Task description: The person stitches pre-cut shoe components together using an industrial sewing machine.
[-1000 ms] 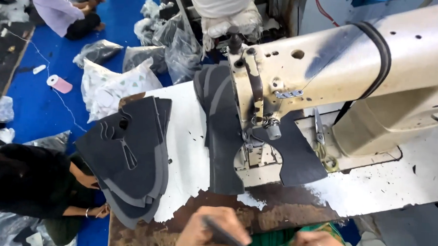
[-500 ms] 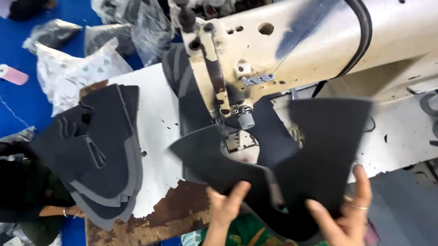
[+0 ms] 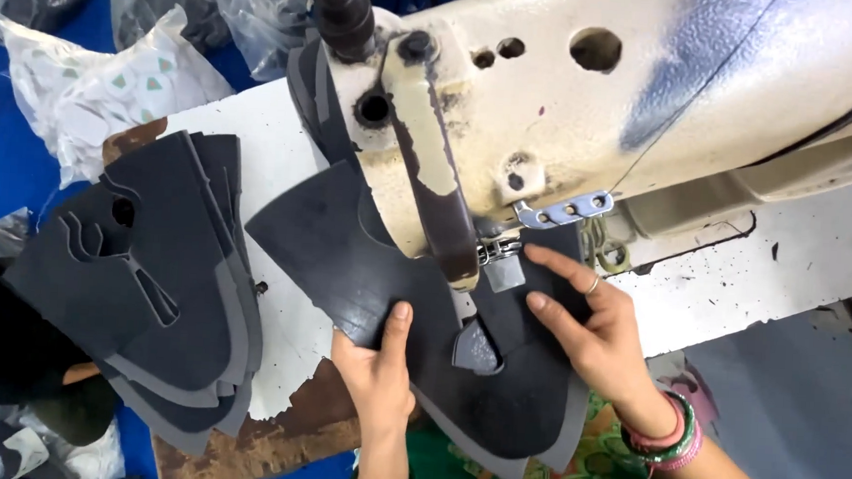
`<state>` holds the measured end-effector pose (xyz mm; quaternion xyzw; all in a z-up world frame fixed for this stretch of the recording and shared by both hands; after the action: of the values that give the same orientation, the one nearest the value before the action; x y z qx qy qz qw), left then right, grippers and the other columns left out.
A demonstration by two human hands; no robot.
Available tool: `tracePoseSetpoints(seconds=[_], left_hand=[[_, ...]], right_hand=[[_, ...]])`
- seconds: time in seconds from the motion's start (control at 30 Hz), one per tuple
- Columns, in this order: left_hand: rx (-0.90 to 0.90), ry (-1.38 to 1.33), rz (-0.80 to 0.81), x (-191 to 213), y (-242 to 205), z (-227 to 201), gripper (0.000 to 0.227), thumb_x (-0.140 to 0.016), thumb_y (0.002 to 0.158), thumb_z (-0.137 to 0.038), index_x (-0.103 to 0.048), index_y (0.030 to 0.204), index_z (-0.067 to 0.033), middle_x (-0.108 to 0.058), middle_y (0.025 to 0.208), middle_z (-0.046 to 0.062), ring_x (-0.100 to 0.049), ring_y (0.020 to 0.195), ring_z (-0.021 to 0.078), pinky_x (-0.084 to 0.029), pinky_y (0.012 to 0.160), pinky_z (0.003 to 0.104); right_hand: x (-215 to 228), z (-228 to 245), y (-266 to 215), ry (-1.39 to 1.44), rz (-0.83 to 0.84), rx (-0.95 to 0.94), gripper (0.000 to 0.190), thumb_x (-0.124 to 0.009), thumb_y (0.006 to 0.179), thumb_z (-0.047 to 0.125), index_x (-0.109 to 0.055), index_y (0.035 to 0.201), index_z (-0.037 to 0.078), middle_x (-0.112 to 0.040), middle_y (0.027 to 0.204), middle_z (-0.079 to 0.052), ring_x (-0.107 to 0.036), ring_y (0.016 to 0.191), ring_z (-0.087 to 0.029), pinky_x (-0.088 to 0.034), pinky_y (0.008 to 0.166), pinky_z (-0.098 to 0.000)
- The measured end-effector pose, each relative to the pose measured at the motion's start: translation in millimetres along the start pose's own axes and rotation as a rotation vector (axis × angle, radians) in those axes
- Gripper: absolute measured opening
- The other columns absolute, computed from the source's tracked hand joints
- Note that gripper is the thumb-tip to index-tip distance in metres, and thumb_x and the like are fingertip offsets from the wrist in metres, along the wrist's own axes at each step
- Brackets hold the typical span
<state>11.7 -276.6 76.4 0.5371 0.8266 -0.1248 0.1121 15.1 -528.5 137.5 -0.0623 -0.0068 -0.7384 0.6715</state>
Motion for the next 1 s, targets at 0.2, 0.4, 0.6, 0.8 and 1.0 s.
tracePoseSetpoints(seconds=[0.2,0.4,0.6,0.8,1.0], left_hand=[[-0.068,0.022,0.005,-8,8,-6,0.027,-0.076,0.091,0.005,-0.063,0.115,0.0055,-0.068,0.104,0.006,-0.063,0.091,0.0127,-0.056,0.083,0.028],[-0.109,0.071,-0.014,-6,9,-4,0.028,-0.075,0.091,0.004,-0.063,0.116,0.0046,-0.068,0.107,0.007,-0.064,0.093,0.0134,-0.056,0.086,0.028],[-0.155,0.095,-0.028,-19,2,-22,0.029,-0.075,0.092,0.003,-0.062,0.118,0.0055,-0.069,0.109,0.007,-0.065,0.095,0.013,-0.056,0.088,0.029],[-0.178,0.08,-0.055,-22,4,-23,0.035,-0.075,0.09,0.004,-0.06,0.122,0.0062,-0.068,0.111,0.008,-0.064,0.097,0.0142,-0.053,0.09,0.029],[-0.177,0.155,-0.038,-18,12,-19,0.032,-0.075,0.091,0.005,-0.062,0.119,0.0068,-0.071,0.112,0.01,-0.066,0.099,0.0146,-0.053,0.093,0.028]], right_hand=[[0,-5,12,0.053,0.028,-0.027,0.042,-0.069,0.093,0.003,-0.066,0.135,0.004,-0.074,0.106,-0.001,-0.062,0.089,-0.004,-0.053,0.077,-0.0203],[-3,-4,16,0.056,0.049,0.024,0.041,-0.069,0.094,0.003,-0.066,0.134,0.003,-0.073,0.107,-0.001,-0.061,0.091,-0.004,-0.052,0.078,-0.0203],[0,-4,22,0.074,0.059,-0.017,0.041,-0.069,0.093,0.003,-0.066,0.134,0.003,-0.074,0.106,0.0,-0.063,0.092,-0.005,-0.054,0.081,-0.0211],[6,7,14,0.121,0.118,-0.071,0.044,-0.071,0.091,0.005,-0.065,0.134,0.004,-0.073,0.107,-0.001,-0.064,0.091,-0.007,-0.055,0.08,-0.0225],[4,13,2,-0.123,0.127,0.119,0.052,-0.077,0.085,0.005,-0.064,0.135,0.003,-0.069,0.113,-0.007,-0.064,0.101,-0.012,-0.051,0.089,-0.0252]])
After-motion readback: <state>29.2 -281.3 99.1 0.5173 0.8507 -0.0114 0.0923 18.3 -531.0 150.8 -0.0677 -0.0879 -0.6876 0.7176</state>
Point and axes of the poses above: each hand's wrist, its own y-axis towards the middle knuckle, its own x-axis out of the back of the hand, z = x × y, the point moved 7 cm from there along y, towards the middle knuckle
